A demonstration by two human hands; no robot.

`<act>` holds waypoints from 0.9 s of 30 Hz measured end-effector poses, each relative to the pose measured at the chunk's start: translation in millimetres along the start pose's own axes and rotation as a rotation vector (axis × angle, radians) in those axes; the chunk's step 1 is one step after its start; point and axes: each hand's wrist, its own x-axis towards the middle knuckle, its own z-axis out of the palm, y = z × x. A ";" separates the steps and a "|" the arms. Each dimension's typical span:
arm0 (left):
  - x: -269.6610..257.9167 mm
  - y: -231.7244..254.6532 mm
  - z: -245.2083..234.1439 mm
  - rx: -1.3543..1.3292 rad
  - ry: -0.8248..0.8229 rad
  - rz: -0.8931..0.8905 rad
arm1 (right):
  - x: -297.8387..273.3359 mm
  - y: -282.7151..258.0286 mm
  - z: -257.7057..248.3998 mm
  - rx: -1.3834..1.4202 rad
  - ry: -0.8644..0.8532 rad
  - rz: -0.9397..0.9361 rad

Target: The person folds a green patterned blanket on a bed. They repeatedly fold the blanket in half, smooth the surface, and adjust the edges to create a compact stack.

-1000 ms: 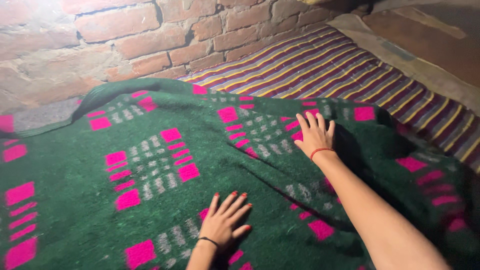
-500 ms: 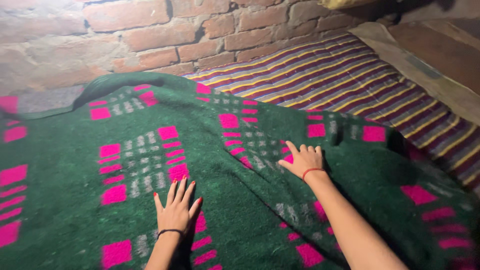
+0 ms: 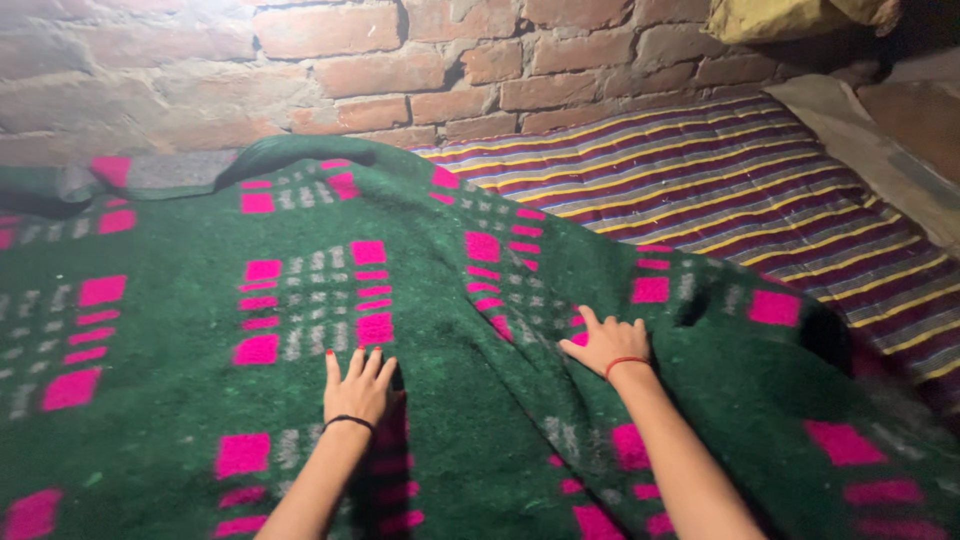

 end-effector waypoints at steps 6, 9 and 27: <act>3.5 16.9 -9.4 0.188 -0.046 0.109 | -2.7 1.2 13.0 -0.022 0.117 -0.023; 15.5 41.3 -34.3 0.214 -0.177 0.177 | -10.7 -1.9 13.8 -0.032 0.206 -0.040; 164.8 210.9 -130.9 -0.586 0.127 -0.018 | -83.5 -15.1 5.5 0.333 0.918 -0.274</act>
